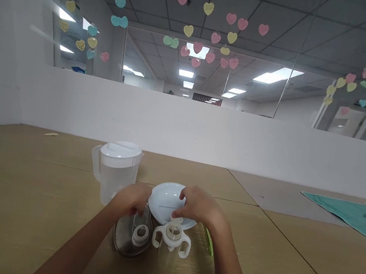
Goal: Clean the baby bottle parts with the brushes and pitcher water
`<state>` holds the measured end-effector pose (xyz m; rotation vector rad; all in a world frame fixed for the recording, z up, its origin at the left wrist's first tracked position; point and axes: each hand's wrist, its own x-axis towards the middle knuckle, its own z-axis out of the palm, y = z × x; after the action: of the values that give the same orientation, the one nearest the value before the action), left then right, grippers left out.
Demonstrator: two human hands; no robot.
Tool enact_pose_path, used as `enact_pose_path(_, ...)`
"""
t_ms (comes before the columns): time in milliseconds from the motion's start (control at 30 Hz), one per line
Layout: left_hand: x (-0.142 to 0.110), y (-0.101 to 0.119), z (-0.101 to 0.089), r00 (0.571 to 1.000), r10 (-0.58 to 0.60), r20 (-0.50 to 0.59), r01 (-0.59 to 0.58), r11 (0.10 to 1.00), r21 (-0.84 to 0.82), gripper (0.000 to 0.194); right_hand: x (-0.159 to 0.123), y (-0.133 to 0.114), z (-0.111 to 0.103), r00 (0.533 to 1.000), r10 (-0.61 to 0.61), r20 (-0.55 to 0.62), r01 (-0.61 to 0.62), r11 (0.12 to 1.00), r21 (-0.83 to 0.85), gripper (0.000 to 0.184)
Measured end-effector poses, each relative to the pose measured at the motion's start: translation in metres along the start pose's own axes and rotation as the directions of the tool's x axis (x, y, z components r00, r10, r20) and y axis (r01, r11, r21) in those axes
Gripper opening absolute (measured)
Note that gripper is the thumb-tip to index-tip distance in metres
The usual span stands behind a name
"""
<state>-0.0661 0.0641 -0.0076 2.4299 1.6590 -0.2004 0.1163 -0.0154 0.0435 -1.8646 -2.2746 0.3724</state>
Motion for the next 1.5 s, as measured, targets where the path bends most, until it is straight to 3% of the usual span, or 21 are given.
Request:
enact_pose_path(167,-0.003,0.019,0.004,0.963,-0.093,0.254,0.07,0.993,0.097,0.017,-0.001,0.001,0.001,1.0,0.008,-0.024,-0.008,0.999,0.031,0.043)
enact_pose_path(333,-0.002,0.02,0.006,0.913,-0.104,0.395,0.103,0.994,0.025,0.023,-0.001,0.002,0.002,0.999,-0.007,-0.052,0.009,0.999,0.038,0.038)
enact_pose_path(567,-0.005,0.025,0.007,0.916,-0.034,0.4,0.044,0.999,-0.015,0.023,0.0,0.005,0.002,0.999,-0.013,-0.045,0.015,0.999,0.036,0.039)
enact_pose_path(733,-0.008,0.037,0.004,0.928,-0.03,0.371,0.007,0.998,0.061,0.018,0.0,0.005,0.001,0.999,-0.009,-0.037,0.01,1.0,0.016,0.04)
enact_pose_path(900,-0.025,0.035,-0.013,0.983,0.018,0.183,-0.034,0.996,0.082,0.013,0.0,0.002,-0.001,0.998,-0.024,-0.055,0.021,0.999,-0.045,0.041)
enact_pose_path(967,-0.037,0.03,-0.021,0.996,0.068,0.052,-0.071,0.995,0.069,0.015,0.0,0.001,0.0,0.997,-0.044,-0.06,0.041,0.998,-0.052,0.044)
enact_pose_path(1033,-0.049,0.025,-0.029,0.981,0.153,-0.119,-0.148,0.988,0.046,0.018,0.001,-0.001,0.001,0.994,-0.087,-0.069,0.084,0.996,-0.038,0.048)
enact_pose_path(1133,-0.063,0.026,-0.038,0.889,0.301,-0.345,-0.309,0.951,0.032,0.021,0.003,-0.007,0.006,0.972,-0.215,-0.091,0.217,0.976,0.02,0.046)
enact_pose_path(1233,-0.072,0.035,-0.045,0.814,0.376,-0.443,-0.387,0.919,0.07,0.02,0.008,-0.012,0.009,0.926,-0.344,-0.158,0.363,0.926,0.106,0.032)
enact_pose_path(1333,-0.075,0.042,-0.05,0.75,0.383,-0.539,-0.394,0.913,0.101,0.021,0.016,-0.016,0.012,0.878,-0.365,-0.309,0.425,0.891,0.156,0.02)
enact_pose_path(1433,-0.075,0.042,-0.051,0.661,0.395,-0.638,-0.429,0.897,0.111,0.022,0.024,-0.019,0.014,0.806,-0.38,-0.453,0.494,0.855,0.162,0.02)
enact_pose_path(1500,-0.074,0.04,-0.05,0.586,0.415,-0.696,-0.467,0.875,0.129,0.021,0.027,-0.021,0.015,0.731,-0.402,-0.551,0.544,0.831,0.117,0.02)
